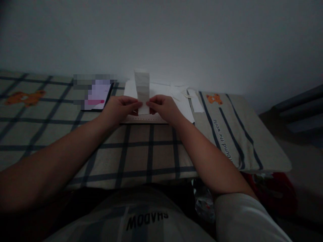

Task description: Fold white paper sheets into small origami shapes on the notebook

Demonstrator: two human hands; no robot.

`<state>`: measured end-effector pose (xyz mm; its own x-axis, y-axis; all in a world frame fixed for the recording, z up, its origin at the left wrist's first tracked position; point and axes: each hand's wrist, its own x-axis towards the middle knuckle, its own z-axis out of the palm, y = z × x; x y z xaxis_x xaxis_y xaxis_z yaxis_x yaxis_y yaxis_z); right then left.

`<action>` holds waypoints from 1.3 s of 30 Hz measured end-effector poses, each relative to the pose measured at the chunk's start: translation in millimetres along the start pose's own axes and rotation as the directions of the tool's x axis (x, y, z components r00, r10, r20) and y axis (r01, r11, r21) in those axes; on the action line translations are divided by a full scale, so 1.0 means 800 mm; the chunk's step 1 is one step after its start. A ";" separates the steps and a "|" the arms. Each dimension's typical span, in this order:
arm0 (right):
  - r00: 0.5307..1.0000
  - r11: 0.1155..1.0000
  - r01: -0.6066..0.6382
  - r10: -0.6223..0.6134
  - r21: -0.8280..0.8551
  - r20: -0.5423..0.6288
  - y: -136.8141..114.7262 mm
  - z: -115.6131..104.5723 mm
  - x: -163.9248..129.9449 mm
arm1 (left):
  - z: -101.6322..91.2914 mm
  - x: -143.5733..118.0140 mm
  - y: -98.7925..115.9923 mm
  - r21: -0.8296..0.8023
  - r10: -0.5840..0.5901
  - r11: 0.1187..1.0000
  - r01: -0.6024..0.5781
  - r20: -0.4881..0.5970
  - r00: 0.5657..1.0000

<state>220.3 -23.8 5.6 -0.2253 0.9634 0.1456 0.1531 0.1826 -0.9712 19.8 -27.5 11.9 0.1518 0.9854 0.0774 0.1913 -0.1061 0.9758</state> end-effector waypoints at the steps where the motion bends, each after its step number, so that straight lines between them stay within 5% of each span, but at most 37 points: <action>1: 1.000 1.000 -0.015 0.015 0.008 0.003 0.001 -0.001 0.000 | -0.001 -0.001 0.001 0.021 -0.003 1.000 0.003 0.008 1.000; 7: 0.991 0.993 -0.096 0.090 0.066 0.096 0.008 0.000 0.001 | -0.003 -0.001 0.001 0.083 0.049 0.995 -0.048 -0.012 0.999; 15: 0.997 0.997 -0.073 0.072 0.039 0.037 0.003 0.002 0.000 | 0.000 0.001 -0.001 0.012 -0.007 1.000 0.006 0.042 0.999; 20: 0.984 0.985 -0.138 0.124 0.107 0.127 0.001 0.003 0.000 | -0.001 0.000 -0.002 0.052 0.035 0.998 -0.034 -0.022 0.999; 30: 0.990 0.989 -0.093 0.079 0.112 0.121 0.002 0.004 0.000 | 0.001 0.002 0.003 -0.061 0.017 0.998 -0.024 -0.109 0.994; 39: 0.986 0.991 -0.118 0.110 0.060 0.125 0.005 -0.002 -0.001 | -0.005 0.000 0.006 0.023 0.018 1.000 -0.017 -0.013 1.000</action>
<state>222.4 -23.3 1.8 -0.3253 0.9455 0.0134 0.1208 0.0556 -0.9911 16.6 -27.8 17.1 0.1426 0.9850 0.0973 0.2112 -0.1263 0.9692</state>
